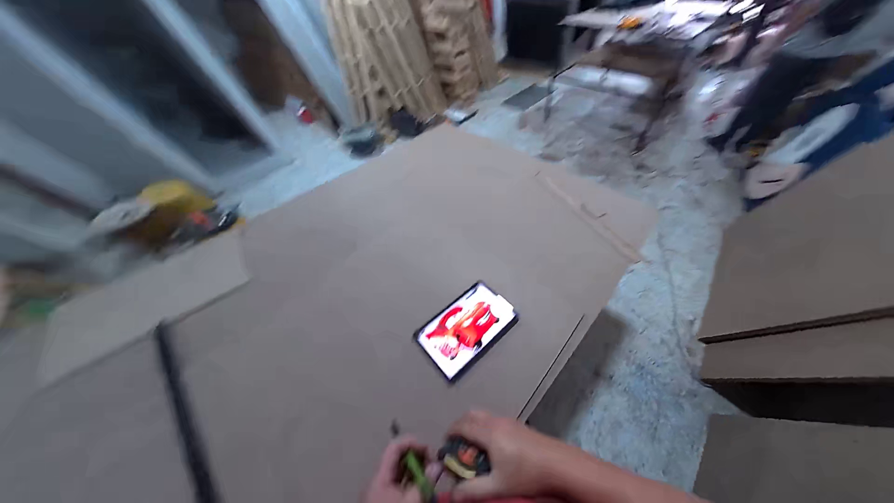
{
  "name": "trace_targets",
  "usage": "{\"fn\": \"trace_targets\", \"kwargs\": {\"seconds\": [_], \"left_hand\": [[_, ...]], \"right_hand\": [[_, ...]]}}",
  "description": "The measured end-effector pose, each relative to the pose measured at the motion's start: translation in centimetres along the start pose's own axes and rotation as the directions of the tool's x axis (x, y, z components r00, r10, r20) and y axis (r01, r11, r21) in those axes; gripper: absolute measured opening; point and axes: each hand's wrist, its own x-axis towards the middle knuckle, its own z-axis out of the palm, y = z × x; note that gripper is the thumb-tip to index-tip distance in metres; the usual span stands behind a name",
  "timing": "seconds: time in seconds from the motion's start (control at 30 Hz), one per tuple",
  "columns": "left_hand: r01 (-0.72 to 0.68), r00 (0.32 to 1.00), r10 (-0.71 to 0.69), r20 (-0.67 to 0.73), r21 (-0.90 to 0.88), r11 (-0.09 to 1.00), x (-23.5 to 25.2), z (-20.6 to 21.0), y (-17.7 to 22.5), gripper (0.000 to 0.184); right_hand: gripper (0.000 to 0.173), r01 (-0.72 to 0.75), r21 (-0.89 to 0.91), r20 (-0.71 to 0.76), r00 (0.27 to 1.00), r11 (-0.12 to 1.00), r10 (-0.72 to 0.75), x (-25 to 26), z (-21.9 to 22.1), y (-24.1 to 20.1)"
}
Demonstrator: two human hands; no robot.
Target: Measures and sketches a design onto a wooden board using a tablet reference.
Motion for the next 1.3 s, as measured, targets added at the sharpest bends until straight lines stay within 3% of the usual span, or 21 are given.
{"fn": "trace_targets", "kwargs": {"seconds": [0.13,0.37,0.47,0.6,0.67,0.77,0.8,0.97,1.07,1.17,1.3], "left_hand": [[0.009,0.998,-0.005,-0.07,0.058,0.998,-1.2,0.3,-2.0,0.032],[0.189,0.968,-0.179,0.176,-0.04,0.981,-1.7,-1.0,-2.7,0.034],[0.231,0.945,-0.204,0.254,-0.082,0.969,-1.6,-2.1,-2.9,0.033],[0.212,0.967,-0.2,0.16,-0.061,0.975,0.3,-4.1,-2.8,0.03],[0.214,0.972,-0.207,0.11,-0.057,0.975,2.2,-4.8,-2.9,0.029],[0.217,0.974,-0.212,0.074,-0.058,0.975,5.5,-4.7,-3.3,0.03],[0.219,0.974,-0.215,0.064,-0.05,0.975,6.7,-4.5,-3.4,0.03],[0.271,0.962,-0.27,0.033,-0.037,0.962,11.9,-0.6,-4.4,0.027],[0.309,0.942,-0.311,-0.124,-0.033,0.95,14.4,1.5,-6.7,0.026],[0.331,0.932,-0.256,-0.258,0.309,0.892,14.7,1.1,-10.2,0.035],[0.27,0.954,-0.093,-0.286,0.679,0.682,13.1,-1.7,-17.5,0.05]], "right_hand": [[0.065,-0.059,0.022,0.05,0.997,0.998,0.057,-0.5,1.3,0.0],[0.068,-0.083,-0.007,0.108,0.991,0.996,0.084,-0.8,3.4,-0.2],[0.057,-0.145,-0.005,0.117,0.983,0.989,0.145,-1.1,3.9,-0.1],[0.047,-0.341,-0.02,0.154,0.928,0.94,0.34,-1.3,2.9,1.0],[0.043,-0.362,0.038,0.149,0.924,0.932,0.353,-1.4,2.4,2.2],[0.052,-0.374,0.111,0.17,0.92,0.921,0.353,-1.5,1.6,4.1],[0.046,-0.381,0.145,0.169,0.919,0.913,0.357,-1.6,1.4,4.7],[0.041,-0.42,0.227,-0.053,0.895,0.879,0.442,-1.1,1.8,8.9],[0.03,-0.376,0.182,-0.273,0.868,0.908,0.415,-0.8,3.0,12.7],[0.027,-0.44,0.096,-0.474,0.768,0.893,0.43,0.4,2.9,15.7],[0.028,-0.503,0.027,-0.592,0.688,0.864,0.419,2.8,1.3,18.1]]}}
